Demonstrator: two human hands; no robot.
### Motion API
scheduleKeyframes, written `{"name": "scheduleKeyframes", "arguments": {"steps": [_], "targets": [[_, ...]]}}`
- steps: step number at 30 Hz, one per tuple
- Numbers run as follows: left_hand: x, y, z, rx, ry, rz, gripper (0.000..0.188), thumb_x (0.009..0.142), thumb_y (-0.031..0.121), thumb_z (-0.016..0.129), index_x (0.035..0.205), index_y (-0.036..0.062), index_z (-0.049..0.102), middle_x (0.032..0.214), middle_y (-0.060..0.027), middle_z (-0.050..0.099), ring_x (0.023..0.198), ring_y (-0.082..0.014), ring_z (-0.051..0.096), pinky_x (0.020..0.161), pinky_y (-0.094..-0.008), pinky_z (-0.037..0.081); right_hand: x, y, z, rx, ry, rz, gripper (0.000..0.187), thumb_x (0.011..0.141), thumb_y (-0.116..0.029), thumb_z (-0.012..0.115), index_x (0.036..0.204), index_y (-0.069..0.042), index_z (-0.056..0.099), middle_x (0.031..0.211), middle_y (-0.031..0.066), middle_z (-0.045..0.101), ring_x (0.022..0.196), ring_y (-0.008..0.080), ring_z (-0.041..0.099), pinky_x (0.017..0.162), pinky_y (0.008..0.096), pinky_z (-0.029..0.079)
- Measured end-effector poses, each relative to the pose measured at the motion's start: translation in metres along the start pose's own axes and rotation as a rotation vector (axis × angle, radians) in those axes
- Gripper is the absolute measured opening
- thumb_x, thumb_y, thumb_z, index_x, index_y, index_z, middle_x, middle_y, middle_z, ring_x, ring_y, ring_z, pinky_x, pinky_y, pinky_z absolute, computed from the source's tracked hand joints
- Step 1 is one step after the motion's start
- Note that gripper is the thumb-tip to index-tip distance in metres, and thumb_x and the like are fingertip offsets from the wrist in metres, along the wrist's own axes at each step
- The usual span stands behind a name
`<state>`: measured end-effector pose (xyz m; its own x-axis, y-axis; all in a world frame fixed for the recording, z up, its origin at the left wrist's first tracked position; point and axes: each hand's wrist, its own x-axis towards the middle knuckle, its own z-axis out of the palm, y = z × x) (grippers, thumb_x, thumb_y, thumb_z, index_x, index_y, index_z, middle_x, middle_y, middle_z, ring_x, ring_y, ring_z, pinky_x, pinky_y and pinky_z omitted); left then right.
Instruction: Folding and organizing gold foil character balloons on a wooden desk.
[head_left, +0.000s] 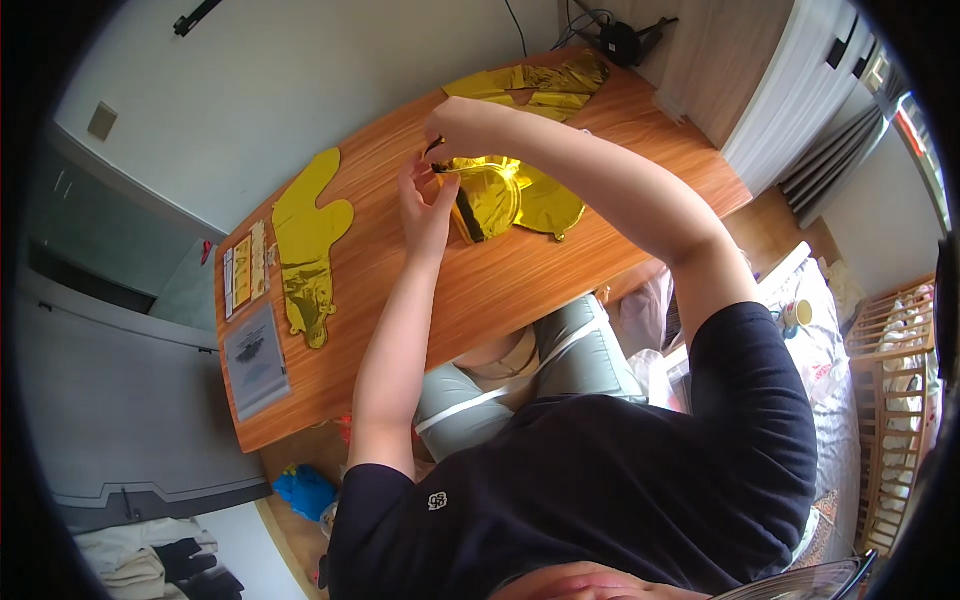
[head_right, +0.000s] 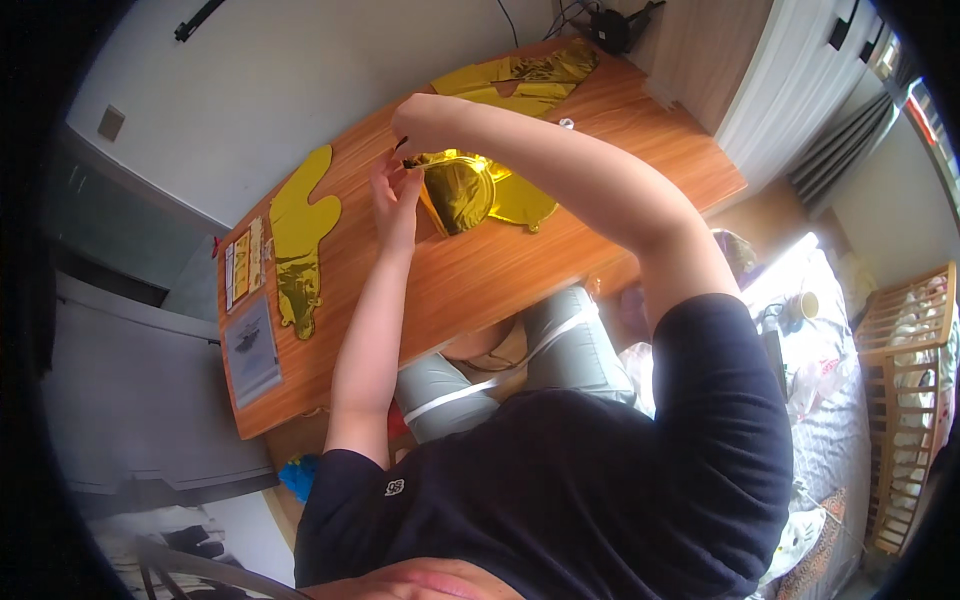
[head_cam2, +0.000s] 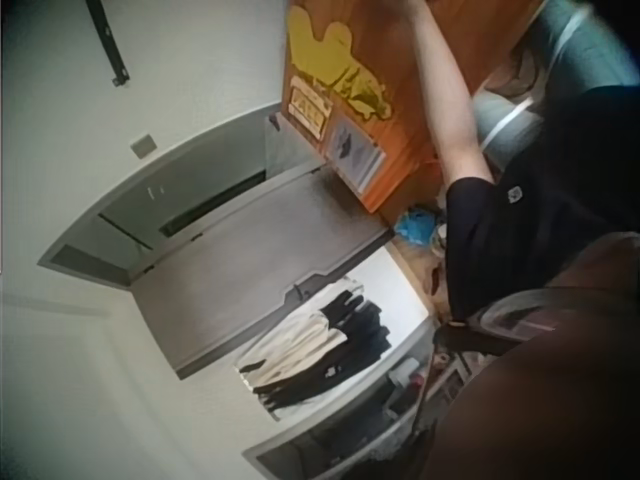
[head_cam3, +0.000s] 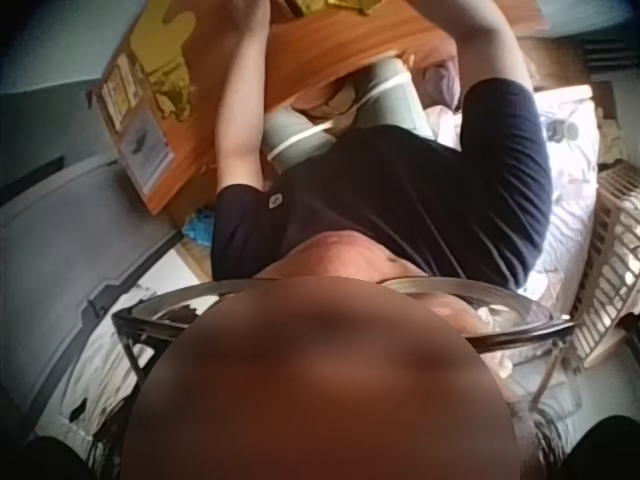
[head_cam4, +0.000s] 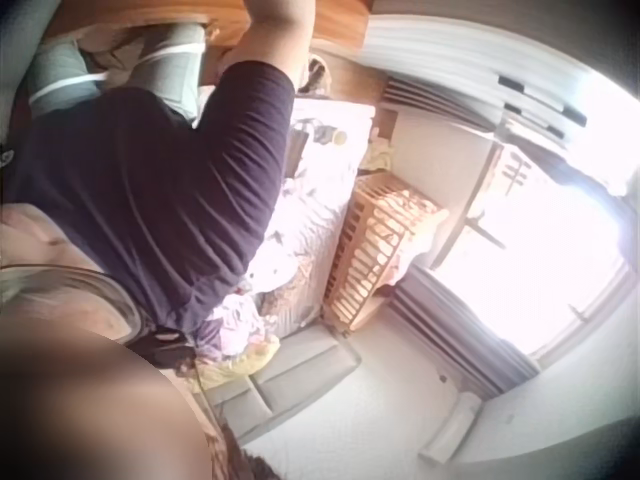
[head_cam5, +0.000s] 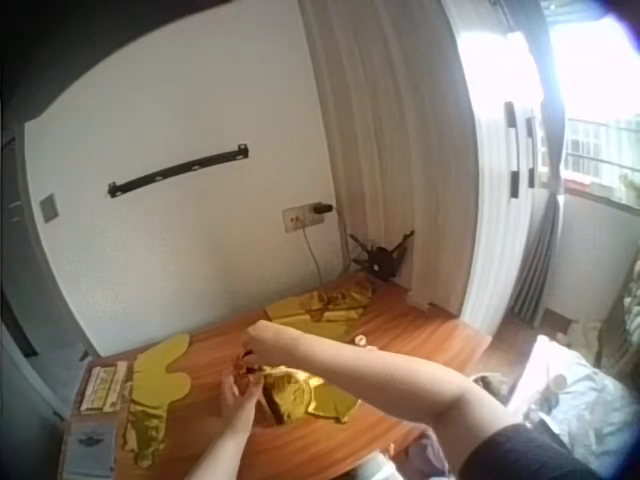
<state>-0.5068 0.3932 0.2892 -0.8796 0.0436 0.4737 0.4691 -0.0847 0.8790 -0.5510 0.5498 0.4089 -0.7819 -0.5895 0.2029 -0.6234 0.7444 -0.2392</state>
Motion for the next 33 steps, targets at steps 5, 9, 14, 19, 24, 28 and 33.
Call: {"name": "scheduleKeyframes", "arguments": {"steps": [5, 9, 14, 19, 24, 28, 33], "targets": [[0.014, -0.008, -0.017, 0.105, -0.016, -0.122, 0.052, 0.094, 0.025, 0.073, 0.135, 0.0025, 0.051, 0.111, -0.0006, 0.056, 0.1, -0.0103, 0.052, 0.091, -0.0289, 0.042, 0.026, -0.019, 0.01, -0.127, -0.082, 0.051, 0.033, 0.087, -0.035, 0.07, 0.089, -0.003, 0.075, 0.083, 0.0163, 0.071, 0.084, 0.0343, 0.069, 0.075, 0.0451, 0.055], [0.013, -0.011, -0.015, 0.076, 0.046, -0.17, 0.036, 0.095, 0.022, 0.07, 0.123, 0.0021, 0.058, 0.097, 0.0036, 0.059, 0.087, -0.0064, 0.052, 0.078, -0.0253, 0.042, 0.03, -0.025, 0.013, -0.155, -0.126, 0.061, 0.031, 0.086, -0.034, 0.071, 0.088, -0.003, 0.075, 0.084, 0.0157, 0.071, 0.085, 0.0338, 0.07, 0.076, 0.0447, 0.055], [0.016, -0.016, -0.034, 0.112, -0.024, -0.244, 0.027, 0.097, 0.019, 0.069, 0.116, 0.0021, 0.063, 0.098, 0.0016, 0.062, 0.089, -0.0077, 0.054, 0.08, -0.0266, 0.043, 0.022, -0.033, 0.005, 0.058, -0.09, 0.021, 0.041, 0.085, -0.039, 0.074, 0.099, -0.001, 0.075, 0.088, 0.0162, 0.074, 0.088, 0.0344, 0.071, 0.08, 0.0446, 0.056], [0.014, -0.022, -0.032, 0.069, -0.02, -0.213, 0.024, 0.098, 0.017, 0.067, 0.117, 0.0035, 0.064, 0.102, 0.0, 0.065, 0.092, -0.0093, 0.057, 0.085, -0.0277, 0.045, -0.012, 0.006, -0.001, 0.327, 0.061, 0.168, 0.053, 0.089, -0.04, 0.073, 0.128, -0.005, 0.065, 0.118, 0.0164, 0.071, 0.103, 0.0308, 0.069, 0.09, 0.0396, 0.054], [0.016, -0.027, -0.033, -0.007, -0.038, -0.286, 0.019, 0.099, 0.015, 0.067, 0.115, 0.0048, 0.065, 0.104, 0.0007, 0.066, 0.096, -0.0085, 0.058, 0.086, -0.027, 0.046, -0.054, 0.074, 0.02, 0.219, -0.002, 0.233, 0.062, 0.087, -0.032, 0.078, 0.138, -0.006, 0.057, 0.129, 0.0168, 0.065, 0.113, 0.0296, 0.064, 0.096, 0.0388, 0.052], [0.019, -0.03, -0.036, -0.023, -0.081, -0.258, 0.016, 0.099, 0.015, 0.067, 0.111, 0.0052, 0.065, 0.102, 0.0018, 0.066, 0.093, -0.0062, 0.057, 0.084, -0.0244, 0.046, -0.068, 0.087, 0.046, 0.313, -0.026, 0.227, 0.074, 0.081, -0.029, 0.083, 0.144, -0.006, 0.05, 0.131, 0.0186, 0.063, 0.12, 0.0316, 0.061, 0.102, 0.0397, 0.049], [0.016, -0.025, -0.03, -0.068, -0.127, -0.22, 0.016, 0.1, 0.016, 0.066, 0.112, 0.0055, 0.065, 0.103, 0.002, 0.065, 0.094, -0.0064, 0.057, 0.085, -0.0249, 0.045, -0.065, 0.086, 0.063, 0.486, 0.069, 0.223, 0.066, 0.083, -0.027, 0.083, 0.137, -0.001, 0.054, 0.115, 0.0159, 0.069, 0.109, 0.0251, 0.064, 0.095, 0.0351, 0.05]]}}
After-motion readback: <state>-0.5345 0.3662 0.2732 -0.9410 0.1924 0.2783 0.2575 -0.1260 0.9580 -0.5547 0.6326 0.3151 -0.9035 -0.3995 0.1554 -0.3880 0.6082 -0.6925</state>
